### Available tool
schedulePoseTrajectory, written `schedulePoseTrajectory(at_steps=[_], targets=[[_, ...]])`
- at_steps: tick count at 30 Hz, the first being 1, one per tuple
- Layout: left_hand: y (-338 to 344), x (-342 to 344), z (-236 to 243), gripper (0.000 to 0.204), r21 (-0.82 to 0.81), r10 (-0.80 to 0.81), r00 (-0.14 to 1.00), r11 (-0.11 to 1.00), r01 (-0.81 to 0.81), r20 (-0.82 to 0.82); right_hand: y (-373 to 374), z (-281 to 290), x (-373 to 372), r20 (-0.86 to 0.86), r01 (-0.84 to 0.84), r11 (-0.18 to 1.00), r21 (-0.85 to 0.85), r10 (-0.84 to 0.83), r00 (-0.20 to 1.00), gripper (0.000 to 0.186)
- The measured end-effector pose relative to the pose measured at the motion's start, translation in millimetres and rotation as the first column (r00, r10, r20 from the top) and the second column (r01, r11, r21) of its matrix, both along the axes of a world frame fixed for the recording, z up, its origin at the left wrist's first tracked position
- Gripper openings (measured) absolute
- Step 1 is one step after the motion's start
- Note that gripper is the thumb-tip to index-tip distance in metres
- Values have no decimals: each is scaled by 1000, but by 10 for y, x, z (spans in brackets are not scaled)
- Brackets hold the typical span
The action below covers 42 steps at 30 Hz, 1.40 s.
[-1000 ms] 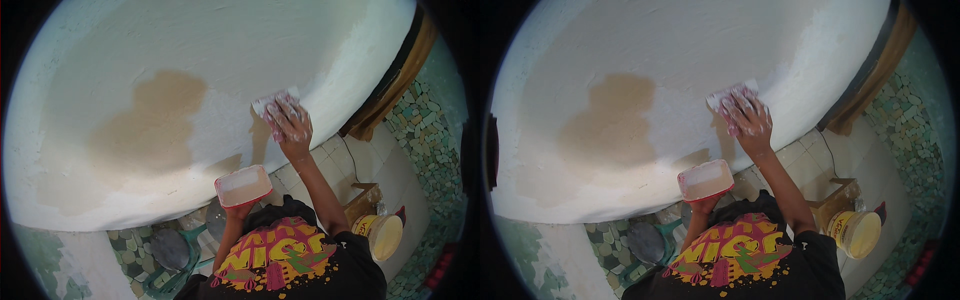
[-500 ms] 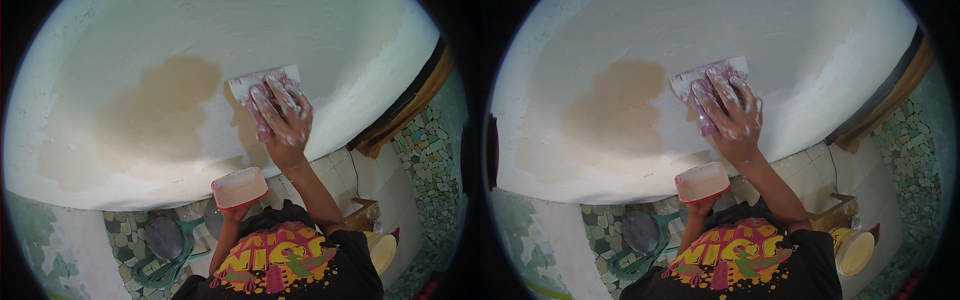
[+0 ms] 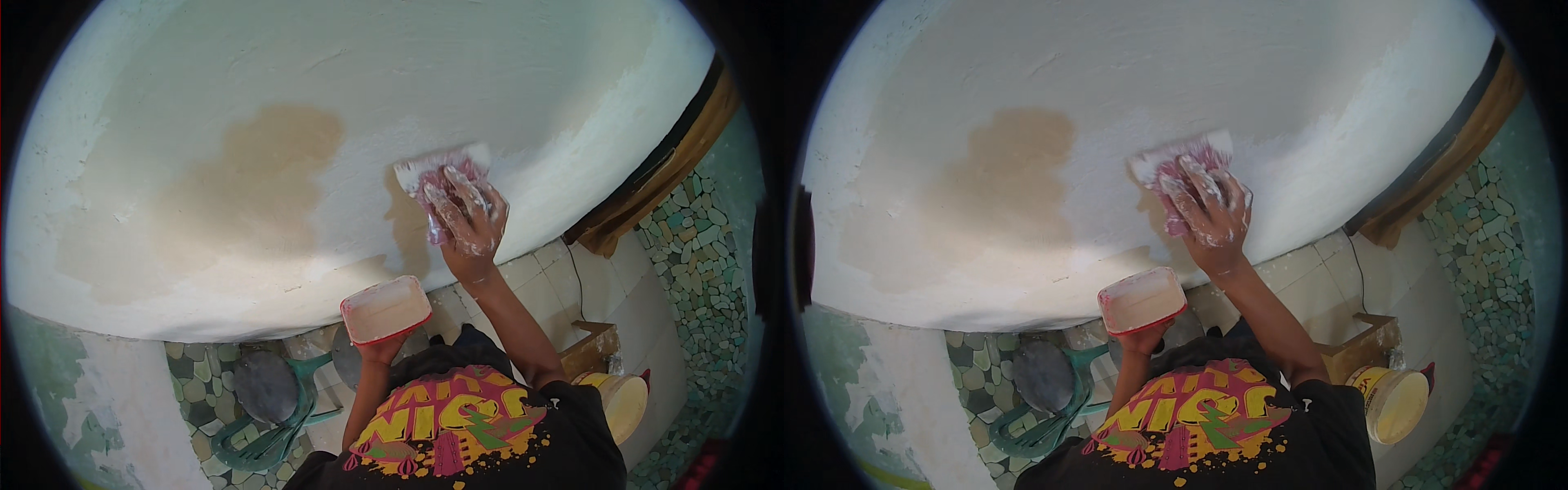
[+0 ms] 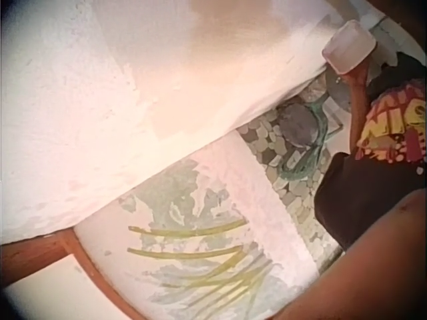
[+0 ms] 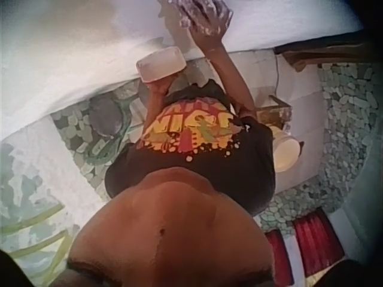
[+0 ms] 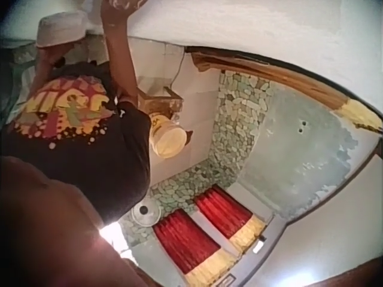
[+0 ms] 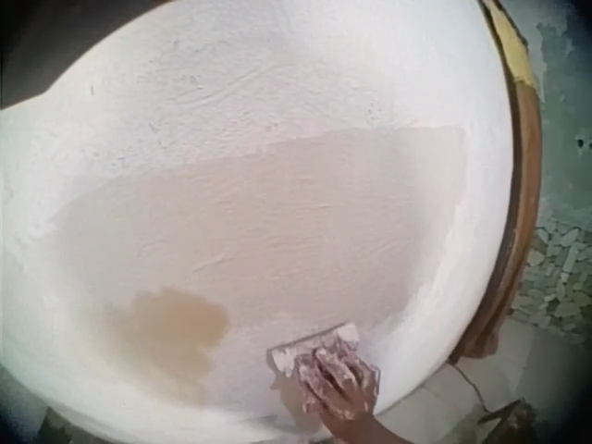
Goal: Apply wall putty or filler to a surface using a scraper/spatula.
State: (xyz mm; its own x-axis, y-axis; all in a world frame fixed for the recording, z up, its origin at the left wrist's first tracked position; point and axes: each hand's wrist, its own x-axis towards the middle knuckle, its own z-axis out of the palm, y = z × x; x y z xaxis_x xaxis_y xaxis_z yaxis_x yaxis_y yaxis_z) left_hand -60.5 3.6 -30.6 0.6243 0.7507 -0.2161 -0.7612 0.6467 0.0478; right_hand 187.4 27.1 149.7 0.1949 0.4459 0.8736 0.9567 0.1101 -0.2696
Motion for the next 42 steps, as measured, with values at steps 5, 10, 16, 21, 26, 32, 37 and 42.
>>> schedulePoseTrajectory(at_steps=[5,10,16,21,26,32,37,42], targets=[[-22,-70,-43,88,49,-7,999,999,10,-45,100,468,-26,67,20,997,76,-25,997,40],[-78,-49,65,88,-10,-14,996,1000,14,-85,346,133,82,87,73,997,15,-74,993,46],[-98,-169,-107,86,34,-39,999,999,39,21,133,-762,127,67,47,988,-148,-37,997,47],[-71,-220,-95,84,44,-69,994,997,66,86,-31,-797,65,36,36,994,-106,-32,999,43],[-81,-148,-37,86,46,-31,995,998,35,-94,148,-154,133,40,72,993,95,-76,996,44],[-62,-160,-132,83,16,-93,995,996,92,30,370,-138,232,30,28,997,67,-30,999,46],[-82,-154,-148,87,16,-93,995,996,92,39,202,-487,286,55,31,999,-22,-30,998,41],[-97,-178,-96,88,60,-143,979,989,136,143,134,-103,214,76,51,992,114,-60,995,32]])
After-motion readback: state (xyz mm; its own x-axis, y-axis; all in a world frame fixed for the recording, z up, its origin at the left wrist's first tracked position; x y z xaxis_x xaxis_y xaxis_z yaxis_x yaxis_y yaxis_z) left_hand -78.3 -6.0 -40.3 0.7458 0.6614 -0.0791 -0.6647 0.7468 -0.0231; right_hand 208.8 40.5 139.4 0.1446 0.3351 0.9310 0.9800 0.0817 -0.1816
